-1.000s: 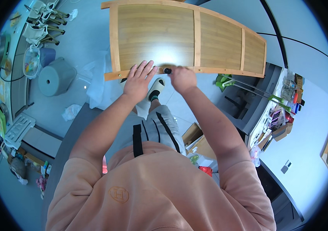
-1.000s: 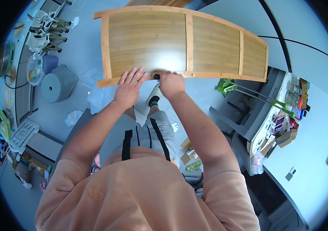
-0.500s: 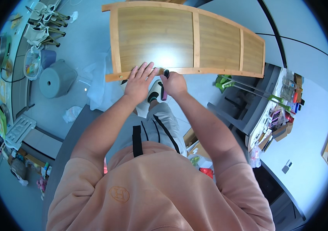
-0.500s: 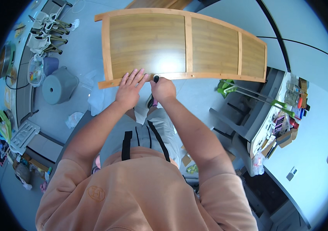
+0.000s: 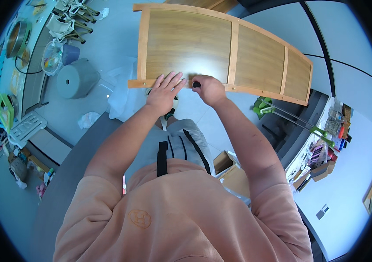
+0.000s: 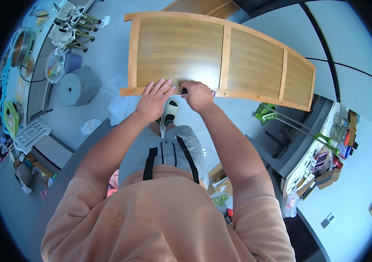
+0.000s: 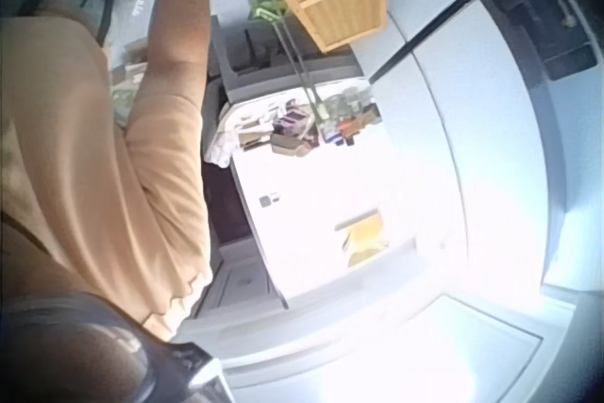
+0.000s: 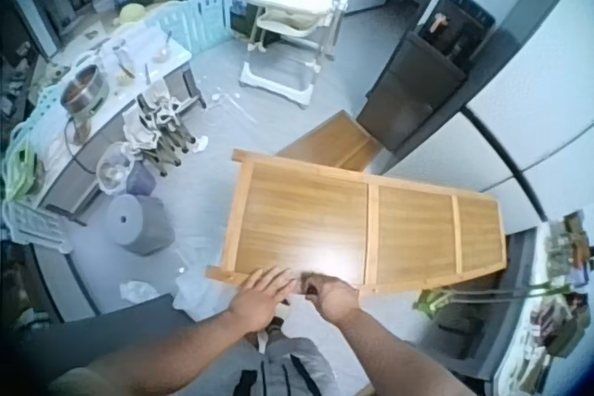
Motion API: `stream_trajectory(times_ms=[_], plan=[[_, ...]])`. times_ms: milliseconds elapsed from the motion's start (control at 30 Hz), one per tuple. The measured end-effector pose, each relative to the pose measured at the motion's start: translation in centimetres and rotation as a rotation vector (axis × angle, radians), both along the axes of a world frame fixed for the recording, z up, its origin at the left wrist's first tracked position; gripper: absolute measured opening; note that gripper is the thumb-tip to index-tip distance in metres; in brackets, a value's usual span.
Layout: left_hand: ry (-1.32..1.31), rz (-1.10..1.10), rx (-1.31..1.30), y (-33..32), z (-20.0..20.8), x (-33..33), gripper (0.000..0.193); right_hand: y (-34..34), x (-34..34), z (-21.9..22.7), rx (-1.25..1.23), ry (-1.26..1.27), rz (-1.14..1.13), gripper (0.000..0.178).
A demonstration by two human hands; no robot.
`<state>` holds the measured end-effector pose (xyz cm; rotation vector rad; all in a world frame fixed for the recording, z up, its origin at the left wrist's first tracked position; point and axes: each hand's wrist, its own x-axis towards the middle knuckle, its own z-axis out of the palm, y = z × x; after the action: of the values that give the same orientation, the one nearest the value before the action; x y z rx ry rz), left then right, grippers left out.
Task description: The person assembles a wooden cabinet by using a pink manual screwdriver to tighten screws into pre-drilled holes along the edges and center of a wooden panel.
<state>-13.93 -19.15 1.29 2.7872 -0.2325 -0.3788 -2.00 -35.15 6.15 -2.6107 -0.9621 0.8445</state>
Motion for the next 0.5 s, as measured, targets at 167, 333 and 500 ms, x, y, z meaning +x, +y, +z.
stream_trajectory(times_ms=[167, 333, 500], plan=[[0.037, 0.017, 0.002, -0.5, 0.4, 0.3, 0.079, -0.2, 1.0, -0.5, 0.009, 0.3, -0.279, 0.026], [0.058, 0.029, 0.012, 0.0, -0.1, 0.1, 0.069, 0.2, 1.9, -0.3, 0.058, -0.01, 0.301, 0.022], [0.078, 0.05, -0.038, -0.7, 0.0, 0.3, 0.067, -0.5, 2.4, -0.4, 0.085, 0.039, 0.319, 0.02]])
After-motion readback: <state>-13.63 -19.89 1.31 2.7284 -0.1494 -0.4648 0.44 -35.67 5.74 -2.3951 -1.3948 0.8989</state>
